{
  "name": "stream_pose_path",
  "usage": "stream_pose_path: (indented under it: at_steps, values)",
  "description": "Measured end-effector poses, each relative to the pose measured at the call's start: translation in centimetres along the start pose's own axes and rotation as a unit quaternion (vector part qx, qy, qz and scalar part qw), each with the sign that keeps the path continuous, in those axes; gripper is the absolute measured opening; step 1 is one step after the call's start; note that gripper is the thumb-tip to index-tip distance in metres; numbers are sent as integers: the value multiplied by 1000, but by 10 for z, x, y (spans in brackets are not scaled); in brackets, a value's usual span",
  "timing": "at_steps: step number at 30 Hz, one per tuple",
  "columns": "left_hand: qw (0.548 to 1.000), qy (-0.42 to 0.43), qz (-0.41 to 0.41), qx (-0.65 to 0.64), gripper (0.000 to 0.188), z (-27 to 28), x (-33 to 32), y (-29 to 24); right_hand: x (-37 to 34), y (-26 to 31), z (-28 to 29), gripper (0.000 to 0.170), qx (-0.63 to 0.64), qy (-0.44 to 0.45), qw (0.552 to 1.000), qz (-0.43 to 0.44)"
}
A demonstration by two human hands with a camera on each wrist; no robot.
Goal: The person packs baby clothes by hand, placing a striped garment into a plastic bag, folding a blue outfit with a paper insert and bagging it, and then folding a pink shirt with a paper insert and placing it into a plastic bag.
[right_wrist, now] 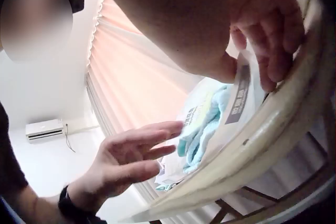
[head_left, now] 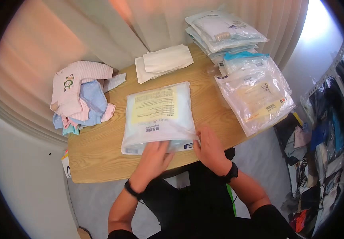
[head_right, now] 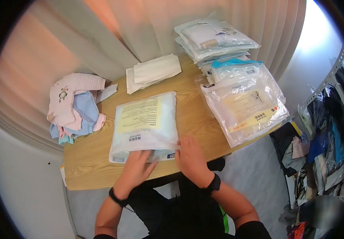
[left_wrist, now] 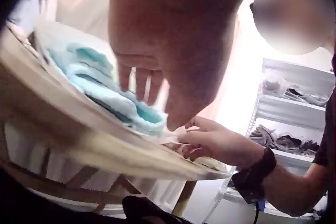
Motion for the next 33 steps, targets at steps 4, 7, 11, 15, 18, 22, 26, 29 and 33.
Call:
stream_pose_path:
  at_steps: [4, 7, 11, 15, 18, 22, 26, 29, 33]
  values:
    - [984, -134, -65, 103, 58, 35, -62, 6, -2, -2, -3, 24, 144, 67, 979, -131]
    - [955, -198, 0, 220, 76, 66, -67, 25, 16, 21, 6, 22, 357, 101, 893, -255]
    - [912, -311, 229, -136, 91, 74, -77, 86, 54, 52, 39, 21, 505, 100, 763, -391]
    - [875, -256, 244, -330, 102, 74, -55, 88, 75, 60, 67, 18, 652, 112, 636, -398]
    - [905, -210, 202, -310, 99, 52, -54, 90, 76, 65, 78, 20, 678, 150, 597, -401]
    - [850, -160, 224, -450, 93, 45, -32, 78, 75, 54, 87, 31, 683, 137, 620, -362]
    - [899, -185, 191, -347, 62, 51, -9, 81, 82, -1, 71, 72, 574, -37, 811, -111]
    - [879, -262, 177, -357, 50, 66, 13, 66, 84, -8, 68, 106, 324, -22, 946, 2]
    - [841, -254, 217, -426, 52, 68, 20, 76, 83, -8, 37, 85, 239, 93, 966, -24]
Point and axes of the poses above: each hand's wrist, its own x-axis towards the middle knuckle, its own z-axis out of the back of the hand, y = z × x, the point moved 4 cm from there along x, towards the middle knuckle, and after that the axes turned 13 degrees about -y, right-handed, at the moved point
